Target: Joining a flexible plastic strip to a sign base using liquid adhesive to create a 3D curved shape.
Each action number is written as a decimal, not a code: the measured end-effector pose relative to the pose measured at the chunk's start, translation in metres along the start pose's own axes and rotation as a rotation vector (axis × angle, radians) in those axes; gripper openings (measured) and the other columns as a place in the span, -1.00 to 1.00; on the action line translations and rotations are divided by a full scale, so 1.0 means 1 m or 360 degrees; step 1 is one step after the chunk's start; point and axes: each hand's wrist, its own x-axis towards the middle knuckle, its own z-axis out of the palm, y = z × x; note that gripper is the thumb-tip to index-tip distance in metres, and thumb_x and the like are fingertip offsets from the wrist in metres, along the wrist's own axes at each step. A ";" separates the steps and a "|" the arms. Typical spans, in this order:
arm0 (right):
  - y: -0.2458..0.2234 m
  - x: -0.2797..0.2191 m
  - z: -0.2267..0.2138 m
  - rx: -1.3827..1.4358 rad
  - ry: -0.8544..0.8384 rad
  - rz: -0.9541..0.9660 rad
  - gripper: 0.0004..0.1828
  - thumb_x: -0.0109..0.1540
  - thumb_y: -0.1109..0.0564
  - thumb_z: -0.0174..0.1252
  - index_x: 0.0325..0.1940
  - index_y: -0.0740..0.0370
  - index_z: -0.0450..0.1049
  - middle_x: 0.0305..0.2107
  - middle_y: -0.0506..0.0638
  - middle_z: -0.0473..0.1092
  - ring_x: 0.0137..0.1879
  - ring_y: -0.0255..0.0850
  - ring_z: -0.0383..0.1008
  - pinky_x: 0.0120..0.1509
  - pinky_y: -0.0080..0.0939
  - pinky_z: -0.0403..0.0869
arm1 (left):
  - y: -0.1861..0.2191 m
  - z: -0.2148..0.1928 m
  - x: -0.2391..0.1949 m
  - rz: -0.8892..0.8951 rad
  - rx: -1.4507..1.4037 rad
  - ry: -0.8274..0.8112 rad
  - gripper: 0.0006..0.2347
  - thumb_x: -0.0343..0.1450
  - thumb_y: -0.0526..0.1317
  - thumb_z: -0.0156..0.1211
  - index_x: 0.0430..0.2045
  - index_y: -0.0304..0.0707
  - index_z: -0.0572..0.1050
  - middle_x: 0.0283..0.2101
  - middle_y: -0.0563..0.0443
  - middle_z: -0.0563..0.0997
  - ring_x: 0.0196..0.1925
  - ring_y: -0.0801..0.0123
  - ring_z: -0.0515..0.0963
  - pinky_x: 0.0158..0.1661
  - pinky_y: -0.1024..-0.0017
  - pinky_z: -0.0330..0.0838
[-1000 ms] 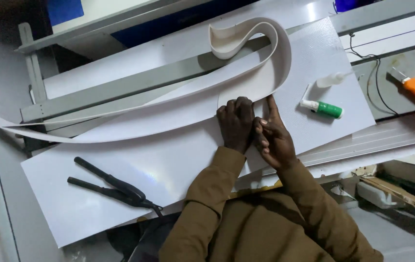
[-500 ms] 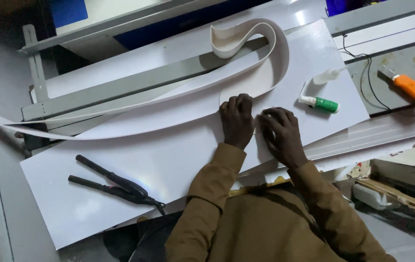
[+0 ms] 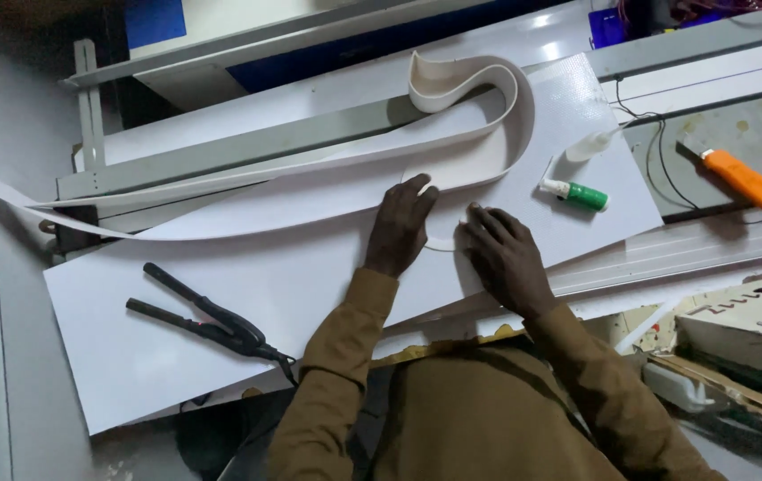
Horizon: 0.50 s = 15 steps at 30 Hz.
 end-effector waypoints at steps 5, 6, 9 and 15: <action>0.011 -0.007 0.014 0.0196 -0.0006 -0.0051 -0.41 0.42 0.09 0.31 0.57 0.07 0.46 0.44 0.21 0.46 0.55 0.29 0.42 0.56 0.30 0.39 | -0.010 -0.015 -0.007 -0.0119 0.0342 0.0209 -0.76 0.45 -0.37 0.49 -0.11 -0.02 0.57 -0.07 0.08 0.62 0.20 0.04 0.68 0.23 0.07 0.44; 0.010 -0.009 0.014 0.0266 -0.0027 -0.0079 -0.40 0.40 0.14 0.30 0.56 0.10 0.45 0.42 0.25 0.47 0.53 0.33 0.42 0.56 0.31 0.39 | -0.010 -0.013 -0.011 -0.0158 0.0371 0.0252 -0.80 0.49 -0.32 0.47 -0.12 0.01 0.56 -0.10 0.12 0.62 0.20 0.07 0.69 0.24 0.08 0.42; 0.013 -0.005 0.014 0.0289 -0.0075 -0.0082 -0.38 0.40 0.10 0.33 0.57 0.05 0.44 0.45 0.18 0.46 0.56 0.31 0.39 0.58 0.28 0.39 | -0.004 0.005 -0.009 -0.0183 0.0332 0.0273 -0.75 0.46 -0.38 0.48 -0.11 0.00 0.54 -0.10 0.03 0.65 0.19 0.01 0.71 0.26 0.06 0.44; 0.012 -0.003 0.011 0.0286 -0.0156 -0.0055 -0.42 0.41 0.05 0.32 0.53 0.02 0.45 0.43 0.15 0.47 0.57 0.29 0.39 0.61 0.28 0.39 | -0.004 0.021 -0.011 -0.0238 0.0136 0.0316 -0.79 0.46 -0.35 0.47 -0.17 -0.01 0.53 -0.10 0.06 0.68 0.23 0.07 0.71 0.46 -0.07 0.27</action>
